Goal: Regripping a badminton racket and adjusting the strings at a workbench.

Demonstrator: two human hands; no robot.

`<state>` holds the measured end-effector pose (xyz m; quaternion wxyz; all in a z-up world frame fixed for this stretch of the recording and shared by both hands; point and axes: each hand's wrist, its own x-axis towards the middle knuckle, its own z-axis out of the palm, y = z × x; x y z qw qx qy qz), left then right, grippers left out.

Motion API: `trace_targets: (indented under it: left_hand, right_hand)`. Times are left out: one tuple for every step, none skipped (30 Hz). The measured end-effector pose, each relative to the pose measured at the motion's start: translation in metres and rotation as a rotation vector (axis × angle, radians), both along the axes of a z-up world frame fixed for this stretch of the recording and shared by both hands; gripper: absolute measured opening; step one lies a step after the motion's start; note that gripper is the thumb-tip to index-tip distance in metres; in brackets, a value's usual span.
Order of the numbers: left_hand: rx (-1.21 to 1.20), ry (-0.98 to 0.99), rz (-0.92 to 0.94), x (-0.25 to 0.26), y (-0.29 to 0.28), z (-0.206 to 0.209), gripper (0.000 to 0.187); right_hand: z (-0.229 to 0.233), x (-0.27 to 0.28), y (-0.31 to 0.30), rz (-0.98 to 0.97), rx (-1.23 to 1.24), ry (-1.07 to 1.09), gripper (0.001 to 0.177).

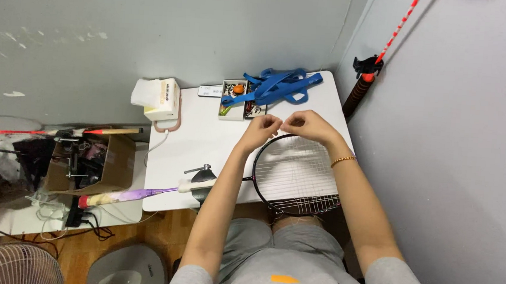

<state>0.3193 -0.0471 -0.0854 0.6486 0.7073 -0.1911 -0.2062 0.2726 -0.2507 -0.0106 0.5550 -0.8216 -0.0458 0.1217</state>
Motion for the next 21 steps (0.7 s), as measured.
trace_targets:
  left_hand:
    - [0.002,0.001,0.003,-0.001,0.001,0.002,0.027]
    - [-0.004,-0.004,0.035,-0.003,0.0,0.005,0.028]
    - [-0.01,-0.01,0.067,-0.004,0.0,0.008,0.029]
    - [-0.007,-0.006,0.065,-0.004,0.0,0.009,0.029]
    - [-0.082,0.042,0.087,-0.005,0.0,0.01,0.029]
    - [-0.158,0.09,0.11,-0.005,0.0,0.011,0.029]
    - [-0.156,0.093,0.11,-0.009,0.002,0.017,0.029]
    - [-0.086,0.077,0.101,-0.014,0.002,0.023,0.029]
    - [-0.017,0.062,0.091,-0.019,0.002,0.029,0.029]
    - [-0.017,0.064,0.092,-0.02,0.001,0.027,0.029]
    - [0.088,0.026,0.016,-0.021,0.001,0.024,0.029]
    - [0.193,-0.011,-0.059,-0.023,0.001,0.022,0.029]
    - [0.193,-0.007,-0.056,-0.019,0.002,0.016,0.029]
    - [0.078,-0.047,0.001,-0.014,0.002,0.01,0.03]
    - [-0.037,-0.088,0.058,-0.008,0.003,0.005,0.031]
    - [-0.038,-0.086,0.06,-0.007,0.005,0.007,0.031]
    - [-0.149,-0.016,0.124,-0.005,0.006,0.008,0.029]
    - [-0.26,0.054,0.187,-0.004,0.008,0.01,0.027]
    - [-0.262,0.056,0.191,-0.005,0.006,0.009,0.027]
    - [-0.244,0.021,0.176,-0.007,0.005,0.008,0.029]
    - [-0.227,-0.013,0.162,-0.009,0.004,0.007,0.03]
  right_hand:
    - [0.003,-0.001,0.001,0.003,0.002,0.001,0.028]
    - [0.008,-0.003,0.001,0.073,-0.069,0.007,0.024]
    - [0.012,-0.005,0.001,0.143,-0.139,0.012,0.021]
    - [0.005,-0.004,0.001,0.142,-0.136,0.016,0.021]
    - [-0.001,-0.002,0.001,0.067,-0.045,0.015,0.018]
    - [-0.008,0.0,0.001,-0.007,0.045,0.013,0.017]
    - [-0.01,0.001,0.002,-0.007,0.047,0.016,0.017]
    - [-0.012,0.001,0.001,-0.133,0.147,0.048,0.013]
    - [-0.014,0.002,0.001,-0.259,0.246,0.08,0.011]
    - [-0.013,0.001,0.001,-0.259,0.245,0.081,0.011]
    - [-0.011,0.0,0.001,-0.316,0.331,0.084,0.011]
    - [-0.009,-0.001,0.001,-0.371,0.417,0.088,0.011]
    - [-0.01,-0.002,0.002,-0.369,0.417,0.092,0.011]
    - [-0.01,-0.002,0.003,-0.356,0.389,0.056,0.014]
    - [-0.01,-0.001,0.004,-0.342,0.362,0.02,0.018]
    - [-0.005,-0.004,0.007,-0.34,0.36,0.021,0.018]
    - [0.001,-0.006,0.011,-0.186,0.139,-0.071,0.019]
    - [0.006,-0.008,0.014,-0.028,-0.082,-0.162,0.021]
    - [0.002,-0.007,0.013,-0.025,-0.083,-0.16,0.021]
    - [-0.003,-0.007,0.015,-0.014,-0.16,-0.126,0.021]
    - [-0.007,-0.006,0.016,-0.003,-0.237,-0.092,0.023]
